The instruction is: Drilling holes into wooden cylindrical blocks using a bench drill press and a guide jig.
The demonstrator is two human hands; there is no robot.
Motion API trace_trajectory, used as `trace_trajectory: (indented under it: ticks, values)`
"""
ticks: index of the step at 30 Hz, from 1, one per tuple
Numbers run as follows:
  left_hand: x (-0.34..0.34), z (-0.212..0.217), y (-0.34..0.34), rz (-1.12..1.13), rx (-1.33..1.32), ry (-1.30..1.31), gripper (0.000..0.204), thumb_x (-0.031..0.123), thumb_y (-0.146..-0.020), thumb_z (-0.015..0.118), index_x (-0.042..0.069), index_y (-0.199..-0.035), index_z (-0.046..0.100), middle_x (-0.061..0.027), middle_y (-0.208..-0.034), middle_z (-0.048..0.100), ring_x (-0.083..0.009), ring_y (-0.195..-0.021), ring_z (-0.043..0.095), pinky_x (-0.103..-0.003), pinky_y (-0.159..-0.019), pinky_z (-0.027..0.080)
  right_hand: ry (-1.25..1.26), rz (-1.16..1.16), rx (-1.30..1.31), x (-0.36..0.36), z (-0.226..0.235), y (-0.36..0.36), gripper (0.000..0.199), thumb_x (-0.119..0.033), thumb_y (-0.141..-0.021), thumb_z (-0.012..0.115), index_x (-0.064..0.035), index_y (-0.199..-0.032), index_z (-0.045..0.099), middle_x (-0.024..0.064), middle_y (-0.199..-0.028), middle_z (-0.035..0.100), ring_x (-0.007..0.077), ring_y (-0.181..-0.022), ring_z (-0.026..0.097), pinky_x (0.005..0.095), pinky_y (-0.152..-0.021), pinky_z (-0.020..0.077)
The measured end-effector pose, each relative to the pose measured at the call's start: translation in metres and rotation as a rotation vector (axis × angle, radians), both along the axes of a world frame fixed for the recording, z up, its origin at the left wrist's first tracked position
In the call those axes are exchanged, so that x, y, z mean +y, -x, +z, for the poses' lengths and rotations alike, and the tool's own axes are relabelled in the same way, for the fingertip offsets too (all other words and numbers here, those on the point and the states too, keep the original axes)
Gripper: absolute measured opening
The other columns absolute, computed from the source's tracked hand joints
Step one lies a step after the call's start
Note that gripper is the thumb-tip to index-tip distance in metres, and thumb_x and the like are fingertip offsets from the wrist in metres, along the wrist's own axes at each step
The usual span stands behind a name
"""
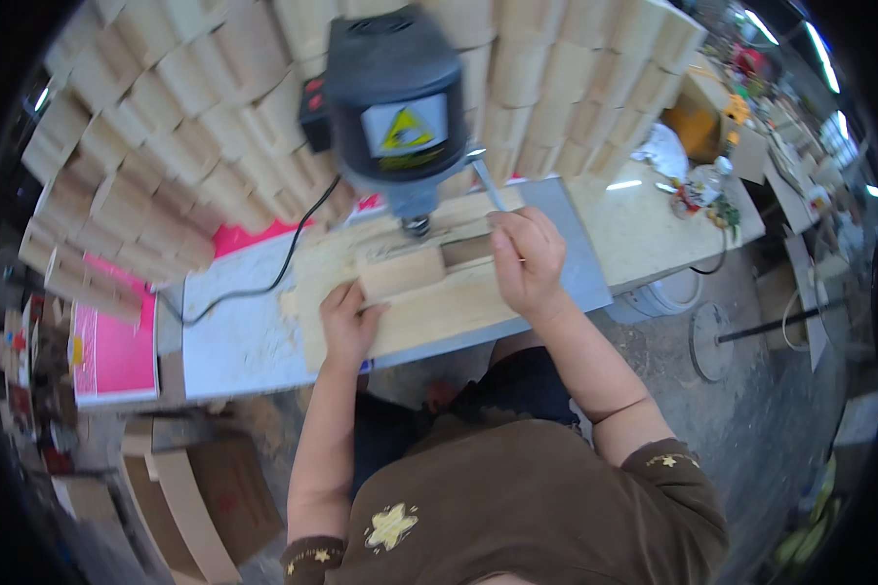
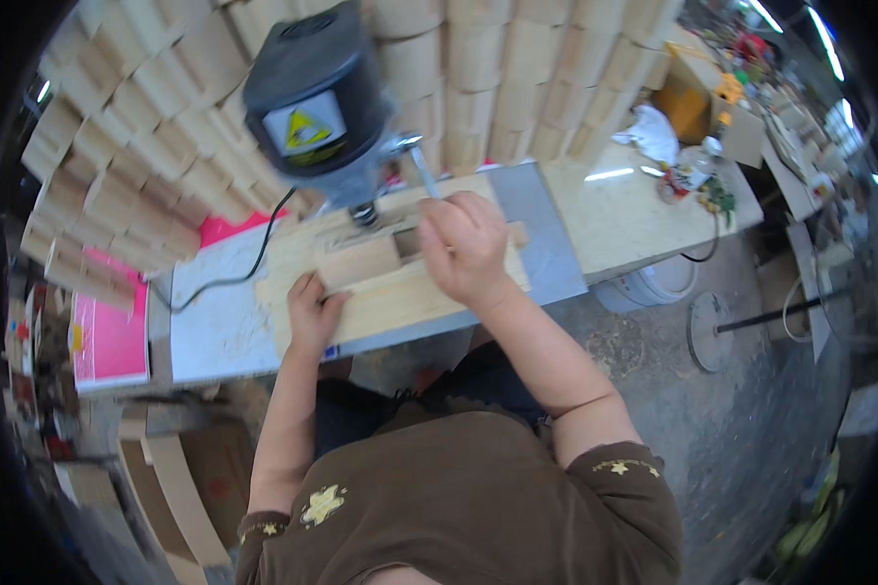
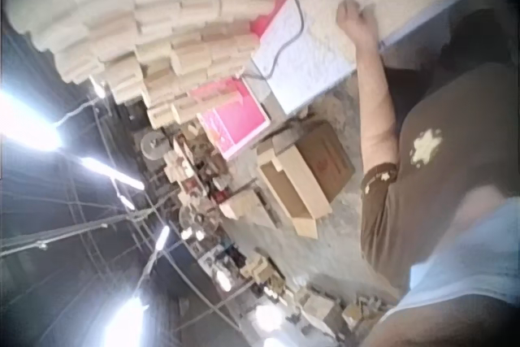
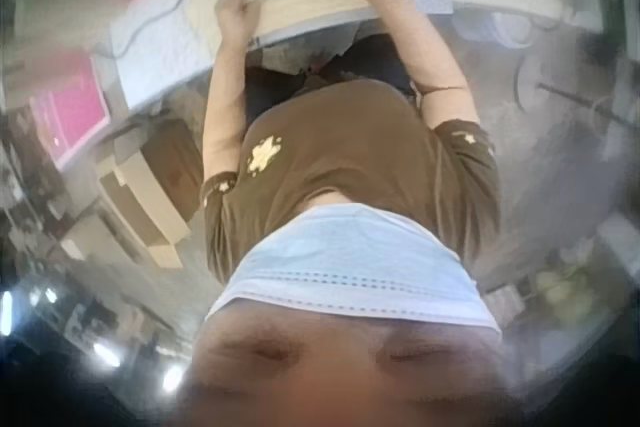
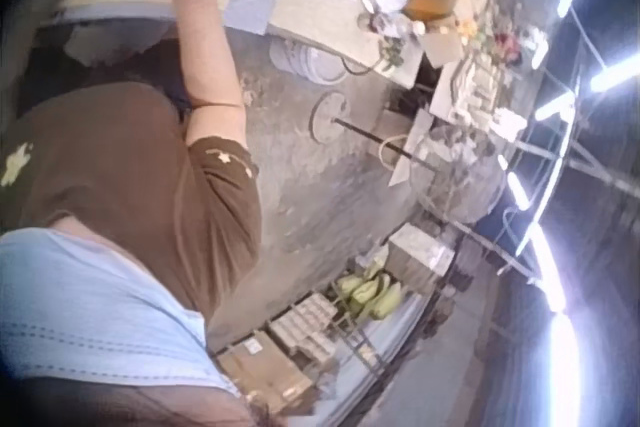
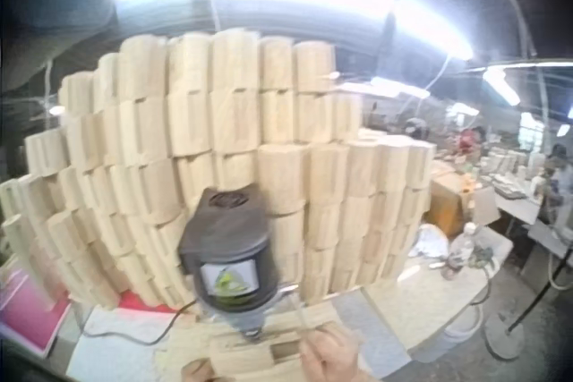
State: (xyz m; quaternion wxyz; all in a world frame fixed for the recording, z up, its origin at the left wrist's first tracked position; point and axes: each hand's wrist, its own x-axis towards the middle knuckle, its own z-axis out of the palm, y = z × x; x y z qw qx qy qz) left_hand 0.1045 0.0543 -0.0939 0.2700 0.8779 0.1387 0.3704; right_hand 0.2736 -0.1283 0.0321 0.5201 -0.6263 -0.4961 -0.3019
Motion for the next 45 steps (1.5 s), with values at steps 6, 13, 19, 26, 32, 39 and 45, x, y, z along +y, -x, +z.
trace_trajectory:
  ticks: [6,13,19,26,32,39,45]
  values:
    - [-0.014,0.003,-0.008,0.073,0.217,-0.022,0.041,0.017,-0.060,0.073,0.006,-0.099,0.063,-0.0095,-0.084,0.059,-0.0283,-0.081,0.055,-0.042,-0.079,0.039,0.089,-0.195,0.101,0.040,0.093,-0.038,0.013,-0.017,-0.078,0.057,-0.0072,-0.069,0.056,0.0155,-0.058,0.055,0.0350,-0.056,0.056,0.0427,-0.050,0.0425]
    - [-0.030,-0.002,-0.030,0.101,0.165,-0.076,0.031,0.020,-0.063,0.072,0.007,-0.090,0.063,-0.0090,-0.079,0.056,-0.0293,-0.077,0.053,-0.040,-0.076,0.036,0.435,-0.365,0.293,0.075,0.124,-0.069,0.035,-0.037,-0.083,0.045,-0.0067,-0.078,0.064,0.0185,-0.075,0.063,0.0384,-0.074,0.061,0.0472,-0.070,0.0484]
    - [-0.028,-0.007,-0.027,0.125,0.097,-0.161,0.037,0.024,-0.063,0.073,0.008,-0.095,0.063,-0.0077,-0.083,0.058,-0.0273,-0.083,0.054,-0.040,-0.077,0.036,0.251,-0.298,0.171,0.049,0.115,-0.044,0.028,-0.029,-0.080,0.051,-0.0053,-0.072,0.064,0.0182,-0.069,0.061,0.0356,-0.067,0.061,0.0429,-0.060,0.0489]
    - [-0.032,-0.001,-0.026,0.171,0.244,-0.042,0.047,0.030,-0.065,0.072,0.014,-0.108,0.062,-0.0023,-0.084,0.056,-0.0217,-0.088,0.054,-0.040,-0.084,0.033,0.157,-0.053,0.143,0.002,0.076,-0.002,0.012,-0.011,-0.079,0.057,-0.0036,-0.069,0.058,0.0124,-0.056,0.055,0.0304,-0.051,0.054,0.0347,-0.048,0.0416]
    - [-0.032,0.001,-0.028,0.163,0.188,-0.080,0.047,0.028,-0.064,0.074,0.010,-0.106,0.062,-0.0028,-0.077,0.055,-0.0218,-0.081,0.053,-0.039,-0.080,0.033,0.137,-0.058,0.028,-0.009,0.034,0.005,0.004,-0.004,-0.078,0.056,-0.0019,-0.079,0.059,0.0070,-0.059,0.053,0.0233,-0.052,0.052,0.0310,-0.055,0.0396]
    - [-0.030,-0.005,-0.025,0.153,0.230,-0.071,0.047,0.029,-0.064,0.073,0.014,-0.107,0.062,-0.0023,-0.086,0.056,-0.0221,-0.089,0.054,-0.041,-0.084,0.034,0.113,-0.038,-0.015,0.003,-0.041,-0.002,0.015,-0.003,-0.074,0.057,-0.0019,-0.089,0.061,0.0087,-0.072,0.057,0.0257,-0.067,0.055,0.0378,-0.068,0.0414]
    - [-0.028,-0.005,-0.028,0.094,0.196,-0.078,0.047,0.027,-0.062,0.074,0.010,-0.104,0.063,-0.0048,-0.088,0.059,-0.0232,-0.086,0.055,-0.040,-0.081,0.035,0.055,-0.046,-0.034,0.004,-0.051,-0.010,0.022,-0.005,-0.072,0.060,-0.0021,-0.093,0.060,0.0104,-0.078,0.056,0.0273,-0.074,0.054,0.0404,-0.075,0.0403]
